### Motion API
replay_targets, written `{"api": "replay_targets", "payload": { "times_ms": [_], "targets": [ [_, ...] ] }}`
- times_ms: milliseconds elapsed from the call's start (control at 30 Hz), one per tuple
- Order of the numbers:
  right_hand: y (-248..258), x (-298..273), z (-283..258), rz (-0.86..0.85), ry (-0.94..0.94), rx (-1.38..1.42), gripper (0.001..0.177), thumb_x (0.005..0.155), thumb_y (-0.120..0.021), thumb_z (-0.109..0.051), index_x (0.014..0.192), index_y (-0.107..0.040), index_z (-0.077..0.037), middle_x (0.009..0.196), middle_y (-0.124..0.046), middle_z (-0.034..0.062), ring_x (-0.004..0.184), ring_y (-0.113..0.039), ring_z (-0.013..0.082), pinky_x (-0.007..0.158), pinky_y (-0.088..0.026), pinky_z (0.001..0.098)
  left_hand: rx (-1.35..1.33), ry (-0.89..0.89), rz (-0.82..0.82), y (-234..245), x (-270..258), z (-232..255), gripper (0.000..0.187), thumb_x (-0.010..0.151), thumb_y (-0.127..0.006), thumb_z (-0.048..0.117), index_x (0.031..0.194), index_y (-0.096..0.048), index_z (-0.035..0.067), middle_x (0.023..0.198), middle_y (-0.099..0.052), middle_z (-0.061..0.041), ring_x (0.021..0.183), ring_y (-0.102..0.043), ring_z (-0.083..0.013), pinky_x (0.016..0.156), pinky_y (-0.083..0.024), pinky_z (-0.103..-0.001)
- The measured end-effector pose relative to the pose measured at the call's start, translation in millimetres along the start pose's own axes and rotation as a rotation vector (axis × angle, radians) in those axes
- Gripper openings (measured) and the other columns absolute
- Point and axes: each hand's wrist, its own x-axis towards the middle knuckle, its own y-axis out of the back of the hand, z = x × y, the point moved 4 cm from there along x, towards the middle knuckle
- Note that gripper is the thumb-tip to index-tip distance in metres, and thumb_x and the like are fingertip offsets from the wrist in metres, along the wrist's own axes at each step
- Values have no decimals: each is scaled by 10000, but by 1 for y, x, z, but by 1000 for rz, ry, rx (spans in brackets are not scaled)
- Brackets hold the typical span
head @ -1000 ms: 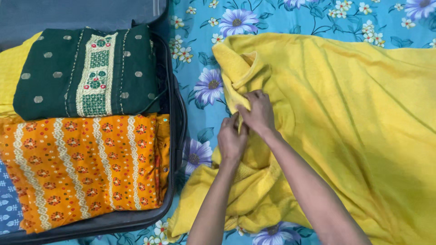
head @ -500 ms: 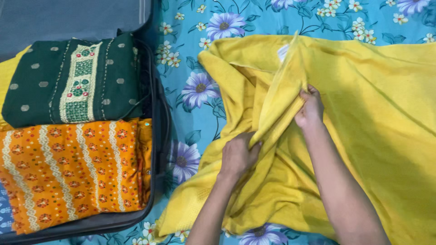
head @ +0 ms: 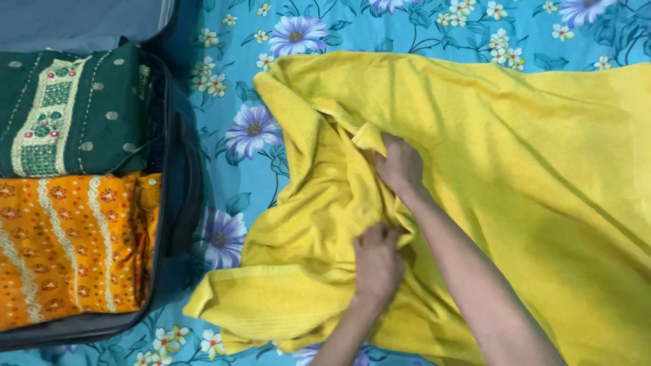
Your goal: The person folds a dark green garment with gold polka dots and places it into an open suitcase. They then unfold a yellow towel, fold it neatly, and place it on top of the other clothes in the suitcase before closing the suitcase.
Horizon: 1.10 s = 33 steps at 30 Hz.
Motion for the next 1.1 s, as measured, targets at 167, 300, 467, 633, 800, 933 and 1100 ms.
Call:
{"api": "replay_targets", "payload": {
  "times_ms": [167,300,467,633,800,933,1100],
  "targets": [
    [15,44,100,322,-239,381,459,1012,-646,-371,1102,-648,79,1067,-689,310,1035,-652,456,863,-494,498,49,90,-14,11,8,-6,749,753,-787,272,1396,-542,-23,1195,-609,-205,1094,-625,-377,826,-531,-468],
    [35,57,150,301,-277,968,324,1004,-656,-232,1193,-642,30,1115,-702,167,1020,-676,302,884,-547,425,-110,158,-183,10,4,3,487,870,-727,214,1320,-621,63,1100,-690,-207,996,-682,-373,855,-545,-458],
    [76,50,144,144,-388,1507,354,870,-641,-32,1223,-616,-20,1100,-710,95,987,-718,238,869,-605,385,-639,79,-153,25,8,44,304,975,-621,172,1246,-669,43,1172,-715,-209,1077,-701,-375,914,-545,-421],
    [119,58,148,194,-197,1115,497,767,-631,139,1234,-614,-31,1068,-695,66,948,-697,180,839,-574,341,-881,56,-252,-2,33,99,285,1026,-570,186,1250,-645,28,1166,-717,-196,1097,-711,-328,933,-532,-379],
    [159,78,220,336,-19,898,426,831,-632,130,1231,-637,-20,1081,-690,26,962,-673,121,848,-543,277,-925,307,-307,-63,51,146,305,1023,-548,205,1263,-661,53,1081,-756,-201,1025,-730,-324,909,-548,-375],
    [194,92,298,348,-50,785,321,865,-637,118,1151,-684,-21,1030,-707,14,910,-670,105,814,-538,268,-961,106,-219,-106,68,203,329,1026,-542,150,1329,-630,54,1217,-714,-209,1163,-699,-332,964,-533,-392],
    [226,95,360,342,-124,650,267,867,-658,77,1106,-708,-31,990,-724,-3,880,-680,99,783,-539,267,-883,43,-225,-152,83,265,316,1011,-560,100,1317,-620,45,1195,-683,-254,1119,-648,-441,928,-531,-471]
  ]
}}
